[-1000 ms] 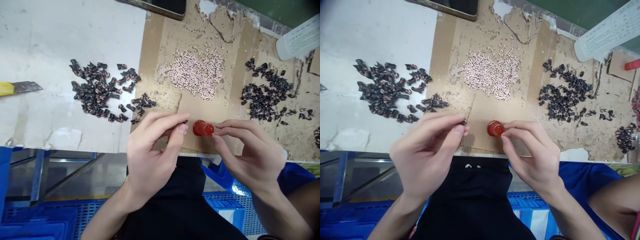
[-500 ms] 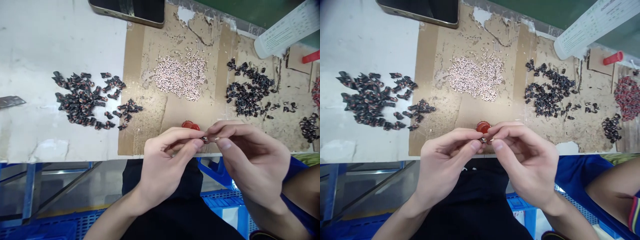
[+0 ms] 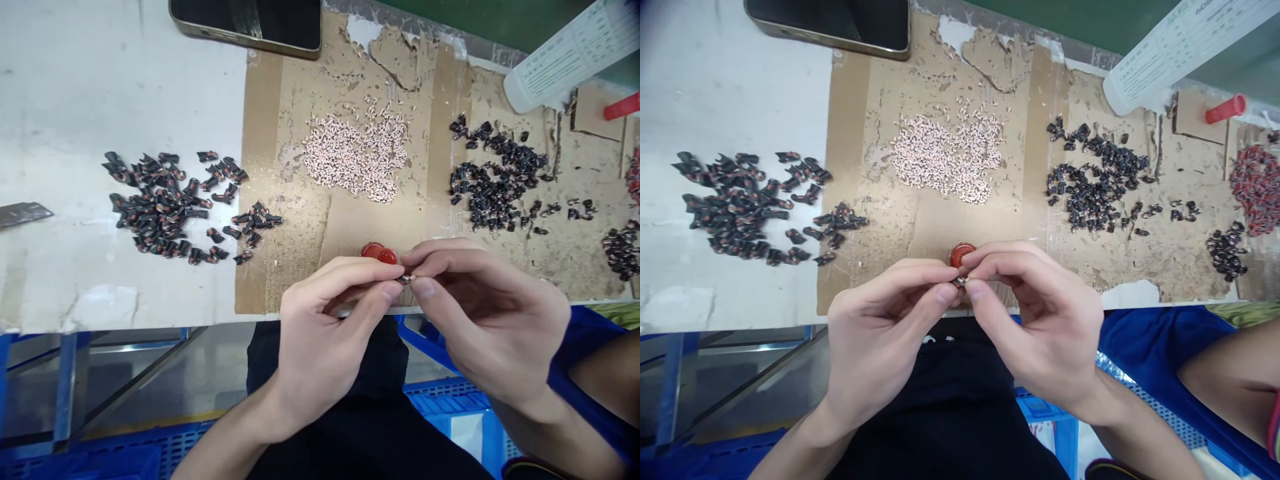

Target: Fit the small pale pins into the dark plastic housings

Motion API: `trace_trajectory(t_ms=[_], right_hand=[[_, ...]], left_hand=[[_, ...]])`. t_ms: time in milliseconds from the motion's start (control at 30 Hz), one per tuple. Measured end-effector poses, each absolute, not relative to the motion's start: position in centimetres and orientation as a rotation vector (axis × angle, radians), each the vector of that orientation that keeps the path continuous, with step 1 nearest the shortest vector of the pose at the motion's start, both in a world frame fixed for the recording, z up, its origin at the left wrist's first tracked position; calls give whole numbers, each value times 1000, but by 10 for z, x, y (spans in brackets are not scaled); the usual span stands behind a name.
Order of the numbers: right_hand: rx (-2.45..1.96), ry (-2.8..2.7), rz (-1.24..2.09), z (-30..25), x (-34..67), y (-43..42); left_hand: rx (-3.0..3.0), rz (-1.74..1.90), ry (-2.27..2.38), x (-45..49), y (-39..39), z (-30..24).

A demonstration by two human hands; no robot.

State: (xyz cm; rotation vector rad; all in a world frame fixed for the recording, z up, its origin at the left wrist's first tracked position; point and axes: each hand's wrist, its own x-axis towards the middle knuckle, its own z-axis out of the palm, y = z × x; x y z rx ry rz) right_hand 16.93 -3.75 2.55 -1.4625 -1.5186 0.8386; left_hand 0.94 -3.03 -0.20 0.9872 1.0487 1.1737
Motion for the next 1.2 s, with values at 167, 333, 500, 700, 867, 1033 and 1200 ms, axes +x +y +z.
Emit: trace_trajectory(t_ms=[167, 333, 500, 700, 867, 1033, 1200], right_hand=[[-1447, -1528, 890, 28, 171, -34], [-1395, -1476, 931, 24, 172, -35], [-1287, -1567, 869, 19, 175, -32], [-1275, -1626, 767, 18, 173, -33], [-1296, -1490, 679, 14, 165, -34], [-1297, -1543, 528, 17, 170, -32], [-1308, -1595, 397, 19, 178, -33]], left_hand=[[1090, 1277, 1106, 11, -31, -1], [852, 1175, 1033, 9, -26, 6], [669, 1099, 900, 6, -24, 5], [500, 1050, 837, 9, -24, 1], [572, 974, 900, 9, -22, 12], [1375, 1142, 1522, -36, -5, 1], [2000, 850, 1945, -88, 14, -26]])
